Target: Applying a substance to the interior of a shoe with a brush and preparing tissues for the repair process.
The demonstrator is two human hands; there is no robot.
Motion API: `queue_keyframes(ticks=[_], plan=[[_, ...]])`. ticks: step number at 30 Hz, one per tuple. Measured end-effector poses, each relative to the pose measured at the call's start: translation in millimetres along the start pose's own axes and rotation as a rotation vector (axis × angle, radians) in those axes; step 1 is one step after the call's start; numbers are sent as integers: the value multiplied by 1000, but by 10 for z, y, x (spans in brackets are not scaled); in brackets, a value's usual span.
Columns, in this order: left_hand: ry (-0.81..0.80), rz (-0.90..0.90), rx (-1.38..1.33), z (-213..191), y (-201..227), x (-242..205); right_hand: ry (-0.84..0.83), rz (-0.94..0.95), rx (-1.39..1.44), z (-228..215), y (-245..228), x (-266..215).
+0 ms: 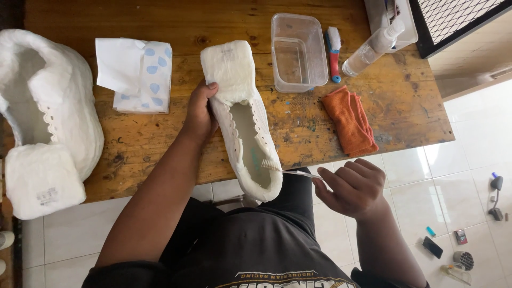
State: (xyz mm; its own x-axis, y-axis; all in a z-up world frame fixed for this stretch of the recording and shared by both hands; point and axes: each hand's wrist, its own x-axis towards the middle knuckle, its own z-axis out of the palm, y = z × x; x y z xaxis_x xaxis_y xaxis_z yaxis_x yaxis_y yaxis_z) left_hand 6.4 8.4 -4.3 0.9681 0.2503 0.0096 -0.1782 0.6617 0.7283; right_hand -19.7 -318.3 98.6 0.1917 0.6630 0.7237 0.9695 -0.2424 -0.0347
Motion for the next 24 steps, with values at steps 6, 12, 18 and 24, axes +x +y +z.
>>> queue_keyframes(ticks=[6,12,18,24], plan=[[-11,14,22,-9,-20,20,-25,-81,-65,-80,-8,152],[-11,5,52,57,28,-1,-48,-87,-45,-96,-8,248],[-5,18,57,29,-1,1,82,263,218,67,128,-186],[-5,14,47,-37,-52,43,190,622,414,527,-111,-633]])
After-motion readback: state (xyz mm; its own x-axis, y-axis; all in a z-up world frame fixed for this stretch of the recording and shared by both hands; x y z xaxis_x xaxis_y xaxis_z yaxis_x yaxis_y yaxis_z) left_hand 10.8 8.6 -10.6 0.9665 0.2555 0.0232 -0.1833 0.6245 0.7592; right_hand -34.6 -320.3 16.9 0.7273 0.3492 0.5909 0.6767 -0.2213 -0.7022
